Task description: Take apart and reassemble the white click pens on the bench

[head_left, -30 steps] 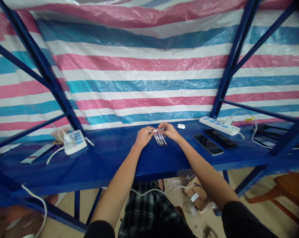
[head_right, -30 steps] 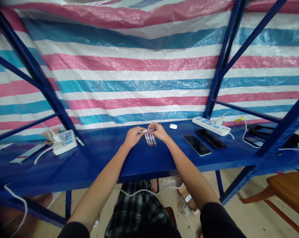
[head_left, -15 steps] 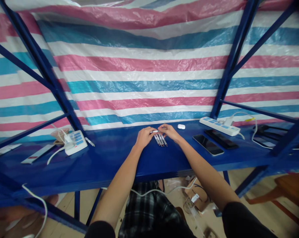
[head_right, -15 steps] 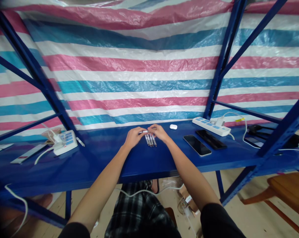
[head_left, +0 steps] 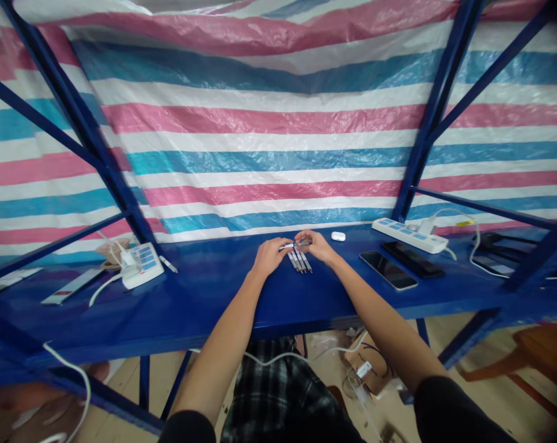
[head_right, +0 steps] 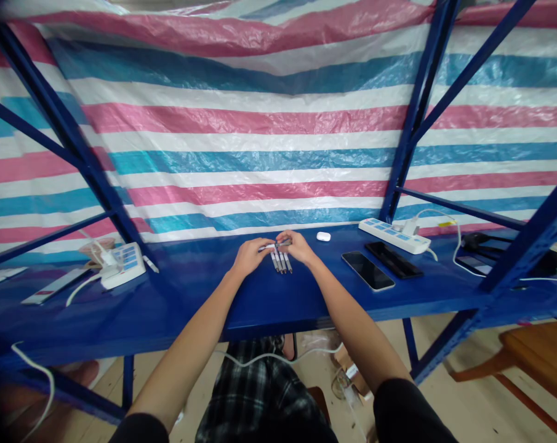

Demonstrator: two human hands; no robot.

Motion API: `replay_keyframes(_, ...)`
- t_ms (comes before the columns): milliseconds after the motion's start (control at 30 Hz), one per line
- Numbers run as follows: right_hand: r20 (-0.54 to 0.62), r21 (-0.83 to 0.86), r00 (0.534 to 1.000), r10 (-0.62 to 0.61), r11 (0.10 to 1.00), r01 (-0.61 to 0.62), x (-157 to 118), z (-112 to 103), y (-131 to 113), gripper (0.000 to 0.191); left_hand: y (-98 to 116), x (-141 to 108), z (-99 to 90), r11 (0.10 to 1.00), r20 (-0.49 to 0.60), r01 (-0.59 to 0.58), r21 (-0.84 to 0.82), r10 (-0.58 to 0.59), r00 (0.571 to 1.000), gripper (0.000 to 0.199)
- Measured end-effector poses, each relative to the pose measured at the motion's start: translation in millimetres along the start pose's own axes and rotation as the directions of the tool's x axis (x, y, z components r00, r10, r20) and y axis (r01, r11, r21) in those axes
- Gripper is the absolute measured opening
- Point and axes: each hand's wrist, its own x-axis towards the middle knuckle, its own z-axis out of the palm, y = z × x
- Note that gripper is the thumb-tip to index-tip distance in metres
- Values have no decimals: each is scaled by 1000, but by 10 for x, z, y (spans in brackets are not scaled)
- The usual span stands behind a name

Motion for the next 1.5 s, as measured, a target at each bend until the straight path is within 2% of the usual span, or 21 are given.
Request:
replay_keyframes(200, 31, 8, 998, 60, 998, -60, -3, 4, 7, 31, 56, -7, -23, 1000, 28, -4, -8, 5, 1000, 22)
replay_keyframes(400, -43, -10, 998, -51, 999, 51, 24, -42, 32, 35, 103, -18, -50, 997, 73, 75, 5, -75, 995, 24)
replay_keyframes(533, -101, 3, 990, -100, 995, 101, 30, -66, 14, 37, 88, -22, -62, 996, 43, 81, 34, -82, 996, 21)
replay_keyframes(800, -168, 83, 983, -74, 993, 89, -14, -107, -102, 36, 14, -21, -96, 994, 11, 102, 28, -102, 995, 22)
replay_keyframes(1133, -176, 127, 984, -24, 991, 47, -28, -131, -145, 35, -20, -16, -101, 997, 1, 81, -6, -81, 997, 23)
replay_keyframes(1300, -161, 132, 984, -72, 987, 94, -13, -140, -124, 34, -22, -10, -97, 996, -1, 83, -42, -83, 997, 23)
replay_keyframes(1400, -156, 79, 979, -134, 986, 148, -10, -141, -118, 31, -35, -5, -89, 994, 0, 83, -67, -84, 996, 23)
replay_keyframes(1500, -163, -80, 962, -221, 974, 210, -26, -142, -142, 25, -56, -6, -78, 993, 1, 88, -81, -88, 996, 24)
